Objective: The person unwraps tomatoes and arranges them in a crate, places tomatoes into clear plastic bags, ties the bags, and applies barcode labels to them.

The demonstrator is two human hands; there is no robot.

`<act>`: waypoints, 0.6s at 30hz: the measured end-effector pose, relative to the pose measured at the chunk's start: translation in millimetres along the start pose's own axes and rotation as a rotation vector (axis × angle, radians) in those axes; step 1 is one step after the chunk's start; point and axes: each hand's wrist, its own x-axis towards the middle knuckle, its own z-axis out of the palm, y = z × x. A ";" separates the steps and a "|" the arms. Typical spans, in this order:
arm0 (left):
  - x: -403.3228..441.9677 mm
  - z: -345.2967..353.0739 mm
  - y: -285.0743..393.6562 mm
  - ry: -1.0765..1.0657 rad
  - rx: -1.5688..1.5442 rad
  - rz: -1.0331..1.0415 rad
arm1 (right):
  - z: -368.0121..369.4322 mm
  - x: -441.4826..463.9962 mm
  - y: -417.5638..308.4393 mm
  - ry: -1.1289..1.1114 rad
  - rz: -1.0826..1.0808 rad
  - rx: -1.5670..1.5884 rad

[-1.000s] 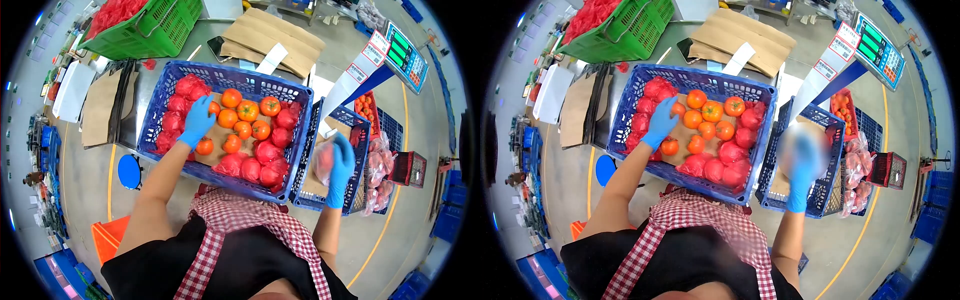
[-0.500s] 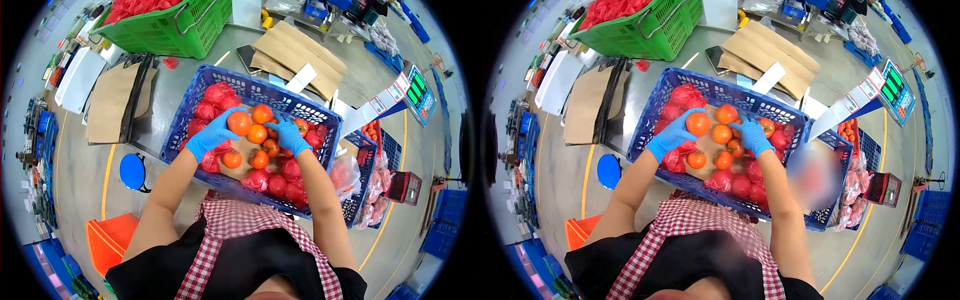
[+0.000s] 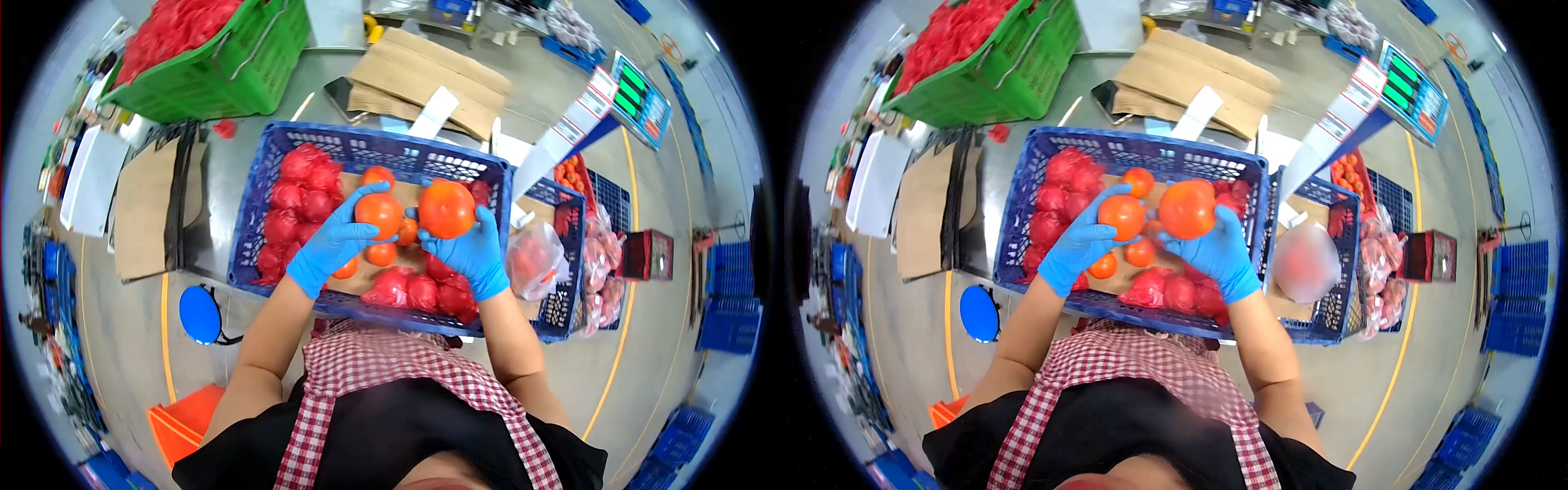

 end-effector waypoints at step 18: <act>75.9 149.9 -68.2 -0.099 1.241 0.322 | -17.1 -132.2 -54.6 0.453 -0.891 -0.559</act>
